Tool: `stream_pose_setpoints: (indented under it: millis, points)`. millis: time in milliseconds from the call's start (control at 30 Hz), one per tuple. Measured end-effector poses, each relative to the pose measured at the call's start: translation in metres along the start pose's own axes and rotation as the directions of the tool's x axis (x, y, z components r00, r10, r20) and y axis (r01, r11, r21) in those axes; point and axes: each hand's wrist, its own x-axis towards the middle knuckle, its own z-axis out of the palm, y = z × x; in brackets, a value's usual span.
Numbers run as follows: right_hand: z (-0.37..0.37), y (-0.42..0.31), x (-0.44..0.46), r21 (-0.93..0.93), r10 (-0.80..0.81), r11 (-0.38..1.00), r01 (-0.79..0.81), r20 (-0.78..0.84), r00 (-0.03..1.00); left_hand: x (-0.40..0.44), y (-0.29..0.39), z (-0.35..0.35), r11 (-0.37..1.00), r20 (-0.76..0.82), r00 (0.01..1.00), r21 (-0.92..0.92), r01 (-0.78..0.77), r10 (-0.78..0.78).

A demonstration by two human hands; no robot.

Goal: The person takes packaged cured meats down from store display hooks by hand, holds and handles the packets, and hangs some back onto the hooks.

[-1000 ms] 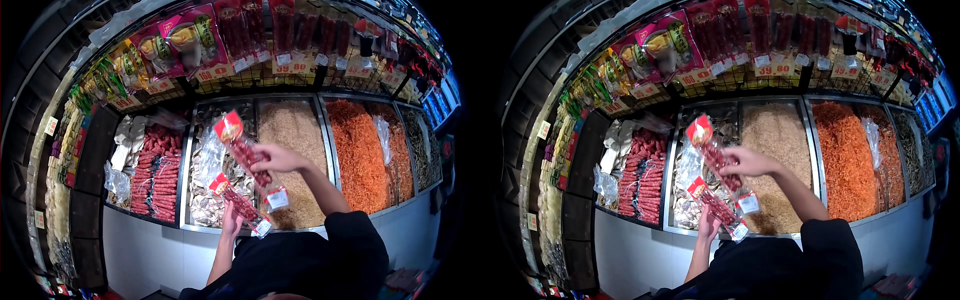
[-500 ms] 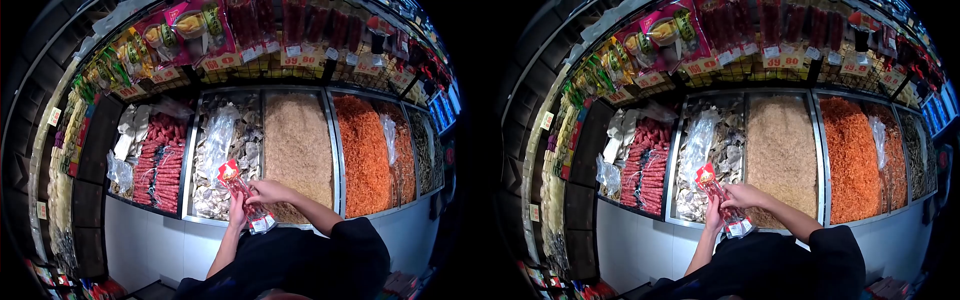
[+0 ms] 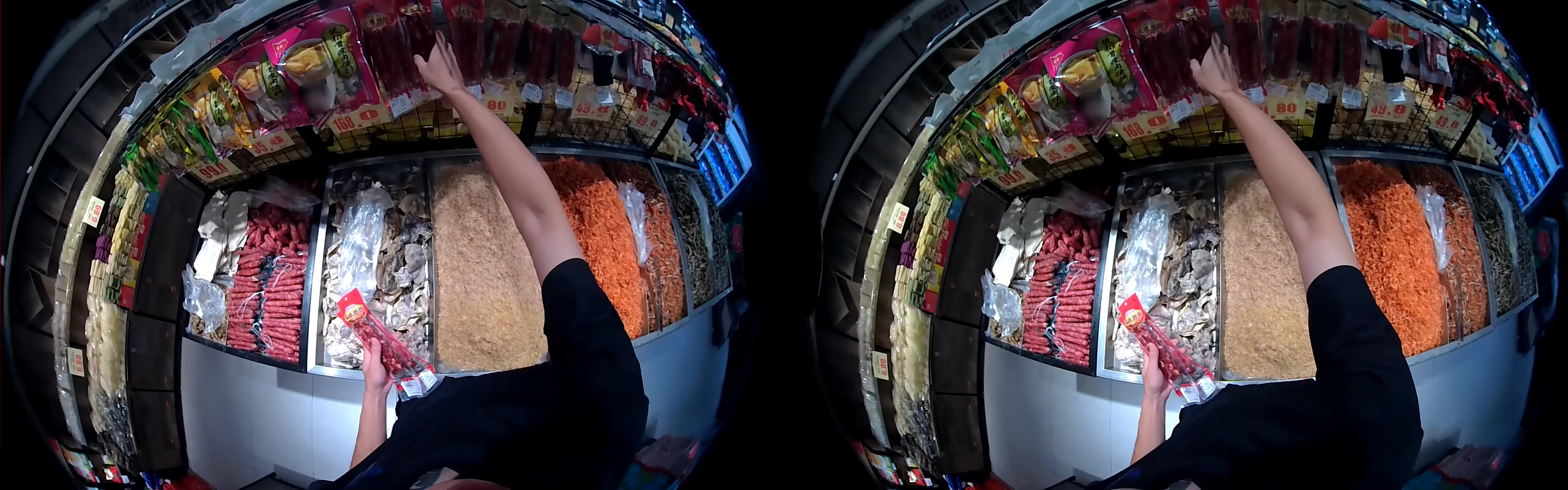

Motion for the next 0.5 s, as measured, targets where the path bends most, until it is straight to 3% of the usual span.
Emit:
stream_pose_setpoints:
  millis: [167,267,300,333,367,400,500]
  points:
    - [-0.010,-0.008,0.009,0.061,0.136,0.987,-0.146,0.143,0.980,0.002,0.001,0.001,0.999,0.032,0.999,0.035,-0.024,0.023]
    - [-0.023,-0.018,0.013,0.116,0.094,0.986,-0.117,0.182,0.979,0.003,0.002,0.003,0.999,0.043,0.999,0.030,-0.030,0.028]
    - [-0.024,-0.023,0.009,0.071,0.084,0.994,-0.089,0.062,0.995,0.004,0.001,0.003,0.999,0.043,0.999,0.030,-0.023,0.022]
    - [-0.039,-0.028,0.010,0.459,0.170,0.836,-0.300,0.303,0.938,0.003,0.001,0.003,0.999,0.040,0.999,0.026,-0.023,0.022]
    - [-0.065,-0.039,0.012,0.689,0.131,0.497,-0.528,0.542,0.830,0.001,0.002,0.004,0.999,0.024,1.000,0.049,-0.016,0.015]
    - [-0.102,-0.059,0.003,0.763,0.051,0.371,-0.529,0.552,0.833,0.002,0.001,0.007,0.998,0.009,1.000,0.069,-0.010,0.010]
    - [-0.186,-0.098,-0.038,0.720,-0.059,0.364,-0.591,0.651,0.756,0.003,0.001,0.011,0.997,0.021,1.000,0.078,0.014,-0.016]
